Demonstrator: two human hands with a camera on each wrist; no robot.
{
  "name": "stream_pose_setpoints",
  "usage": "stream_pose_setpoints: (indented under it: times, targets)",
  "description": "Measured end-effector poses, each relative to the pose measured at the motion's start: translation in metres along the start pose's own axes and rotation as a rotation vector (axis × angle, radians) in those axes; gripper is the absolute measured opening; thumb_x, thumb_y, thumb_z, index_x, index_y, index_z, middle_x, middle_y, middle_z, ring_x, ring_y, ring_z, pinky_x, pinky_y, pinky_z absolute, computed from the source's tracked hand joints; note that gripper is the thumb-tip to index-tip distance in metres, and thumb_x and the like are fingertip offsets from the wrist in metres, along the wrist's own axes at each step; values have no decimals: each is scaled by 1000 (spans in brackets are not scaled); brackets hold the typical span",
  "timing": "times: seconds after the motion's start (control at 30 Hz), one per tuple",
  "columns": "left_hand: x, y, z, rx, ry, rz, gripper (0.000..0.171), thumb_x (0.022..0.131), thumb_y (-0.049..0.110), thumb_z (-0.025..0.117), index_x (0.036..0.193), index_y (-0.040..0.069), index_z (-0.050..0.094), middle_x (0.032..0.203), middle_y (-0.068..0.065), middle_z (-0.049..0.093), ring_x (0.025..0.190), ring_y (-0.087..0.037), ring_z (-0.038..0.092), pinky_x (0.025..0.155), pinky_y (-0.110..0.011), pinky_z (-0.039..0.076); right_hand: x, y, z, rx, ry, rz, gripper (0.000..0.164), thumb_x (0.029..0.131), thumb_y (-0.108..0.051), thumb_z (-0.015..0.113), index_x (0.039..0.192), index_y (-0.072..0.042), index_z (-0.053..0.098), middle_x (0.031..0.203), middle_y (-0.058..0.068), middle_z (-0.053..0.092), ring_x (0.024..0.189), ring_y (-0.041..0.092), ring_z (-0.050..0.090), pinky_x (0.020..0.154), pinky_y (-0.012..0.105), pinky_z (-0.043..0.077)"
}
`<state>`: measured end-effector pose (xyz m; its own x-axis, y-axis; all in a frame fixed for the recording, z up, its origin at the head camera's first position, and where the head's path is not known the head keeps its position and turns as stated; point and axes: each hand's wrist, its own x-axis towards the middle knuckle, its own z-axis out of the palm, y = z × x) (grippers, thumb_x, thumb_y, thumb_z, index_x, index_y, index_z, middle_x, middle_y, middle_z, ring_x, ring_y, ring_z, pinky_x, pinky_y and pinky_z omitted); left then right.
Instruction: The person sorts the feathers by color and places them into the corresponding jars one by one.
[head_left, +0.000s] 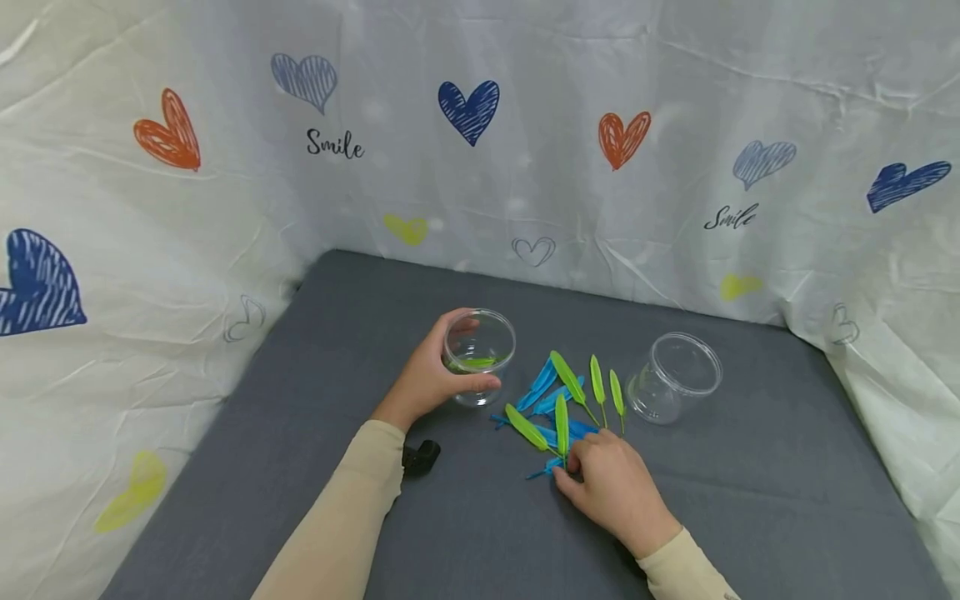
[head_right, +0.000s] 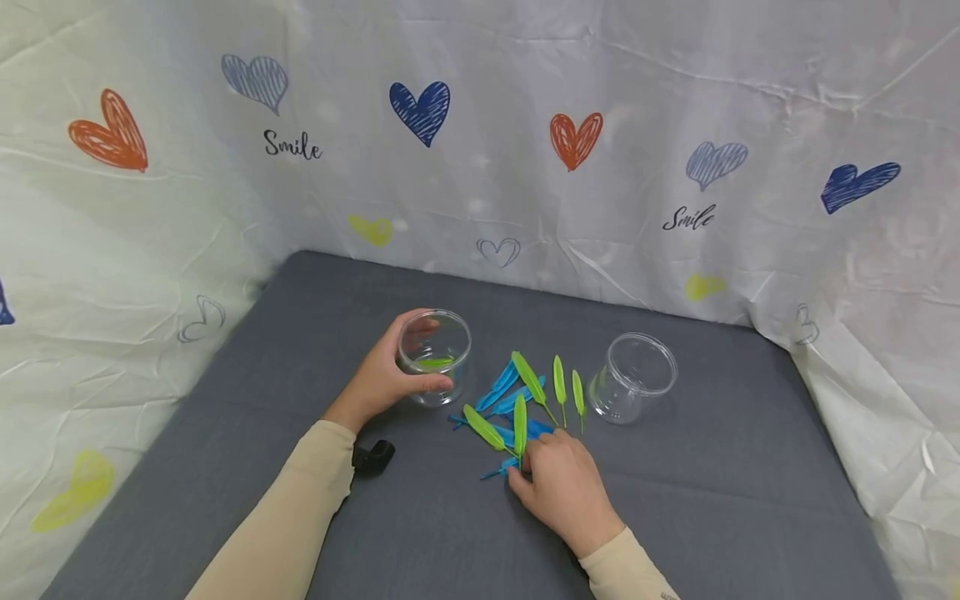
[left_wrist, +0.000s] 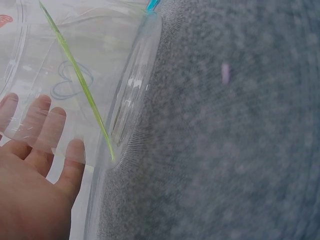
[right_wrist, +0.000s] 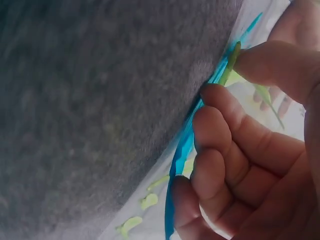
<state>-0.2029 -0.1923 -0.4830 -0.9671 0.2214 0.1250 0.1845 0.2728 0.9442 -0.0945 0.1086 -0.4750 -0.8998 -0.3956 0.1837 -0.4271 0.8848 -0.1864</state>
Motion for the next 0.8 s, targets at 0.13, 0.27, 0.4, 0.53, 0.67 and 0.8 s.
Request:
stream_pose_setpoints:
  times: [0.13,0.27,0.4,0.53,0.67,0.8]
  targets:
    - [-1,0,0,5,6,-8,108,73,50,101,161,49,36,161,13,51,154,-19,46,122,-59,44,0,-2,1,-1,9,14,44,86,-32,92,62,-24,57,64,-13,46,63,7,38,58,23,36]
    - [-1,1,0,11,10,-17,110,72,52,101,161,49,36,161,13,51,154,-19,46,122,-59,45,1,-4,1,-4,18,36,44,86,-28,92,61,-24,55,62,-12,45,62,7,38,56,24,35]
    - [-1,2,0,8,10,-19,111,72,52,101,161,48,36,161,12,51,154,-19,46,122,-58,45,1,-4,1,-3,29,49,42,85,-24,90,61,-24,56,62,-11,46,62,8,39,56,24,35]
    - [-1,2,1,0,6,-19,110,73,50,101,161,48,36,161,12,51,154,-19,45,121,-58,46,0,-4,1,-5,35,57,39,85,-19,88,61,-23,57,63,-11,48,63,8,40,56,24,36]
    - [0,0,1,0,1,-19,110,73,50,101,162,47,35,162,11,50,155,-19,45,122,-58,46,-1,-1,0,-9,51,53,37,83,-17,87,61,-23,58,64,-10,50,64,8,42,56,25,38]
    - [1,-1,1,1,-2,-18,111,73,51,100,162,47,34,162,11,50,156,-19,45,123,-58,45,1,5,-4,-19,100,41,35,81,-13,86,63,-22,58,64,-9,50,64,10,44,57,26,39]
